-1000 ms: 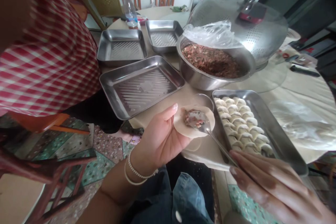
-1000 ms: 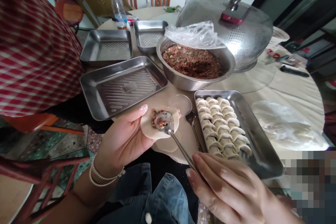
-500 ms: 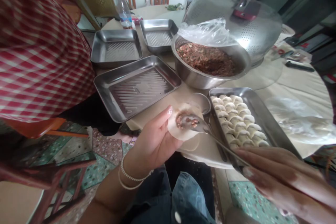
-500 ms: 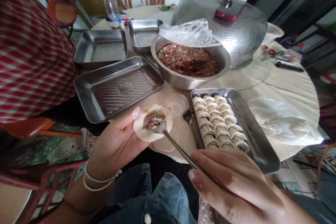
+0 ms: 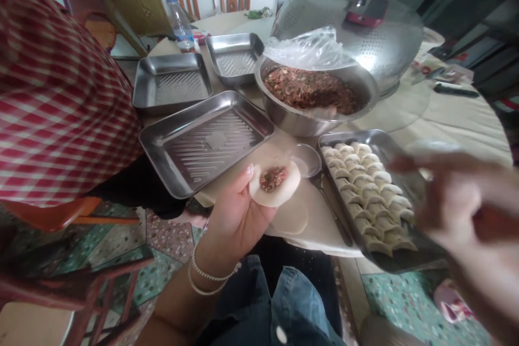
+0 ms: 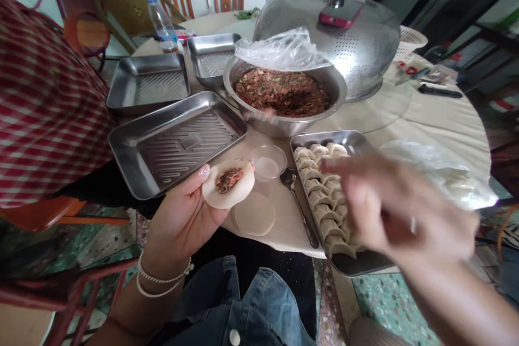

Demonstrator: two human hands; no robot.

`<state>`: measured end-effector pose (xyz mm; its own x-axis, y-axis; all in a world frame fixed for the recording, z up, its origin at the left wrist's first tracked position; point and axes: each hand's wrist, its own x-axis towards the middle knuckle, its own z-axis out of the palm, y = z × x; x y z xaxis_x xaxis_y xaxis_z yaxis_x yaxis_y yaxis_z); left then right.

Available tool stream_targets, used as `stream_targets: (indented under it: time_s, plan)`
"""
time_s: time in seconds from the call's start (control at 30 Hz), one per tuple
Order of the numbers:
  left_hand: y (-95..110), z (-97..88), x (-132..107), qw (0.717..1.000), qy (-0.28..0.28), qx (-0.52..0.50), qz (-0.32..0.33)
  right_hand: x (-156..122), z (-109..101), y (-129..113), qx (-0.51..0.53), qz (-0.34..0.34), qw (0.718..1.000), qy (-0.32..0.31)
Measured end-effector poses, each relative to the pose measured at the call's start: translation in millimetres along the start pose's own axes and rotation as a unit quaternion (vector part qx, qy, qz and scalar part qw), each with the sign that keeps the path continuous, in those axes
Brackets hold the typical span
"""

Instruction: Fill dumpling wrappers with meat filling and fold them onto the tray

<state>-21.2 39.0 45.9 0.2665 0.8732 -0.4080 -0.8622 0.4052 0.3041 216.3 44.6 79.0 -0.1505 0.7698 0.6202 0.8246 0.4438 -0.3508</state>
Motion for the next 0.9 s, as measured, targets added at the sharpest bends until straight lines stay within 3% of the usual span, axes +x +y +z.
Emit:
stream_targets:
  time_s: [0.03, 0.13, 0.23, 0.37, 0.53, 0.73, 0.9]
  plan:
    - [0, 0.9, 0, 1.000, 0.017, 0.001, 0.007, 21, 6, 12, 0.008, -0.041, 0.994, 0.103]
    - [0, 2.6, 0, 0.998, 0.052, 0.018, -0.004, 82, 28, 49, -0.062, -0.080, 0.994, 0.037]
    - [3, 2.5, -1, 0.995, 0.076, 0.052, -0.026, 118, 47, 71, -0.075, -0.087, 0.993, 0.005]
    - [6, 1.9, -2, 0.992, 0.092, 0.082, -0.021, 125, 66, 71, -0.041, -0.104, 0.993, -0.023]
    - [7, 1.0, -3, 0.994, 0.051, 0.086, -0.046, 127, 79, 59, 0.005, -0.095, 0.993, -0.068]
    - [4, -2.2, -3, 0.995, 0.021, 0.080, -0.060, 137, 88, 50, 0.110, 0.039, 0.993, -0.035]
    - [3, -1.8, -2, 0.994, 0.008, 0.081, -0.068, 147, 95, 46, 0.268, 0.205, 0.941, -0.028]
